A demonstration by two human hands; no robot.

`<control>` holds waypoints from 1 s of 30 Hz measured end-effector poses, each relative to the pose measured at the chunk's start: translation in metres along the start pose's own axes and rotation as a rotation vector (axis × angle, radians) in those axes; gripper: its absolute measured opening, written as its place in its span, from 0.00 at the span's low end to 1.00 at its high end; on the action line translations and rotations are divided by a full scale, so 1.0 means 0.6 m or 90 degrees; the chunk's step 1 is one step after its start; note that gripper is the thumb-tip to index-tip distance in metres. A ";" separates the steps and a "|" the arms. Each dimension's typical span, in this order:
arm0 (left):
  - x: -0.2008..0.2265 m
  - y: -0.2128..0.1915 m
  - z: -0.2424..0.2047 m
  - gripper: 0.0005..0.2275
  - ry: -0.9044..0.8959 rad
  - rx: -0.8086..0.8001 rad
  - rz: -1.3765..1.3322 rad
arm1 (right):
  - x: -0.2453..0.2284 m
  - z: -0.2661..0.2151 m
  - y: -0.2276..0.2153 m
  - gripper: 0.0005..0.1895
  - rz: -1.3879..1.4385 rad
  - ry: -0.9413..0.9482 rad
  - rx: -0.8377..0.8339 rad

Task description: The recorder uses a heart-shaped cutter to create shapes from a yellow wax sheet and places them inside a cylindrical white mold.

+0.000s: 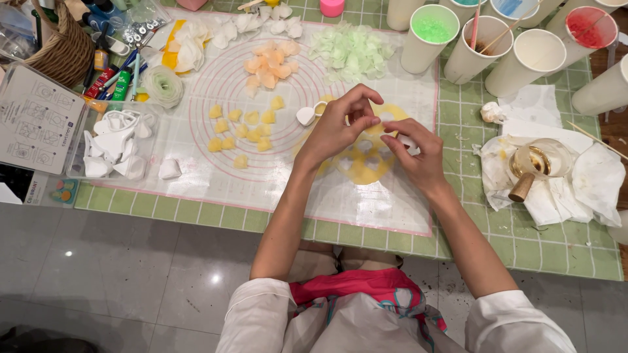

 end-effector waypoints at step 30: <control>-0.018 0.026 0.000 0.10 -0.040 0.016 0.020 | 0.018 -0.004 -0.010 0.07 -0.132 -0.068 0.143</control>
Point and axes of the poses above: each hand's wrist, its own z-axis towards the middle knuckle, its own y-axis out of the palm, x = y × z, the point moved 1 cm from there along z, towards the middle knuckle, and after that the axes turned 3 degrees about -z, right-handed, at the moved point
